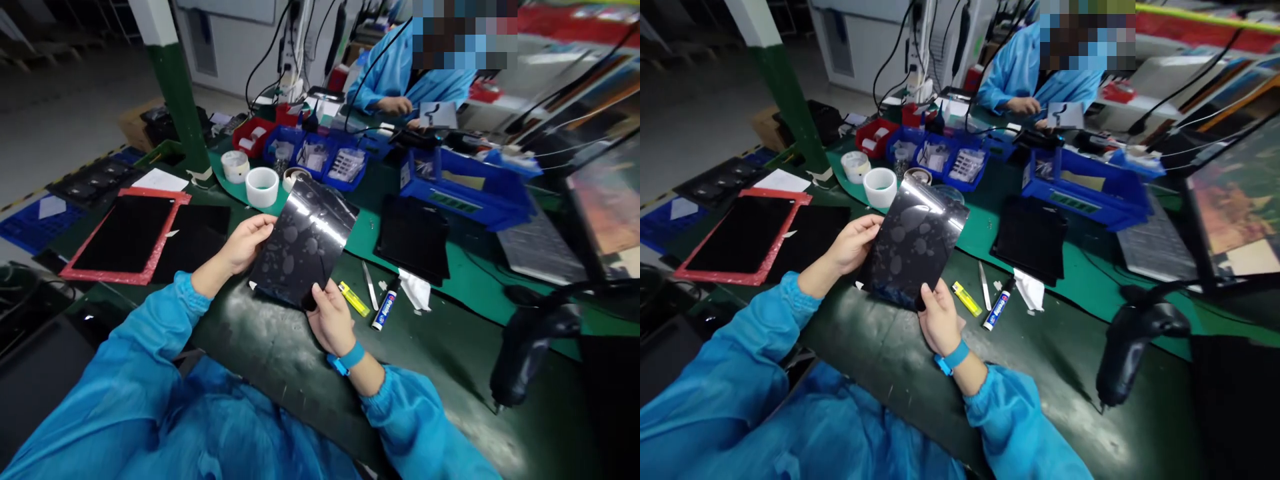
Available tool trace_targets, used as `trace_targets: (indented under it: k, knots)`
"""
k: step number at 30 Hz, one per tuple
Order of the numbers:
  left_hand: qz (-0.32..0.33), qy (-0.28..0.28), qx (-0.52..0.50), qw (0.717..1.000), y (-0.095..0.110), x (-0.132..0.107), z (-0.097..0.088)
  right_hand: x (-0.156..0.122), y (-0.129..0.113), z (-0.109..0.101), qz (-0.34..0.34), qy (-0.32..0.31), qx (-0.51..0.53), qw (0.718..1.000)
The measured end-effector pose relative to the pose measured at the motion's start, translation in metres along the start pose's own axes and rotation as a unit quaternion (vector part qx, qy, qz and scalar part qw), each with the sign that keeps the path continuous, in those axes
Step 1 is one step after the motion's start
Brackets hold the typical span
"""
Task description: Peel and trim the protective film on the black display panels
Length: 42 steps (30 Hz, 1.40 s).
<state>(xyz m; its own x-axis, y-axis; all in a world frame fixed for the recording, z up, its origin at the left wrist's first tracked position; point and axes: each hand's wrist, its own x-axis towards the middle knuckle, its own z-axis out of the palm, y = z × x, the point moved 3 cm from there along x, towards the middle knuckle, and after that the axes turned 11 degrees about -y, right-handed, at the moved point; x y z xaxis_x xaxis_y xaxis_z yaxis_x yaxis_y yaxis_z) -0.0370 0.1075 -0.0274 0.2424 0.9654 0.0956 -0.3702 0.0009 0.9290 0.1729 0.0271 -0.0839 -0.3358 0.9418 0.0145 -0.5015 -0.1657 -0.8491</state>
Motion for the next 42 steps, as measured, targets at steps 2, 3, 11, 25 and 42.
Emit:
trace_targets:
  k: [2,3,11,25,42]
  knots:
    - [0.004,-0.001,-0.002,1.0,-0.002,0.001,-0.002,0.0,0.001,0.0,0.008,0.0,0.001,1.0]
    - [0.005,-0.002,-0.001,1.0,-0.003,0.001,-0.003,-0.001,0.001,0.0,0.011,-0.001,0.004,1.0]
    - [0.017,-0.046,0.046,0.998,0.0,-0.002,-0.003,-0.002,0.001,0.0,0.015,-0.012,-0.001,1.0]
    - [-0.068,-0.216,0.161,0.961,0.017,-0.008,-0.025,-0.032,0.018,-0.011,-0.002,-0.133,-0.103,0.986]
    - [-0.22,-0.534,0.313,0.754,0.061,-0.017,0.011,-0.021,-0.014,0.013,0.259,-0.302,0.105,0.912]
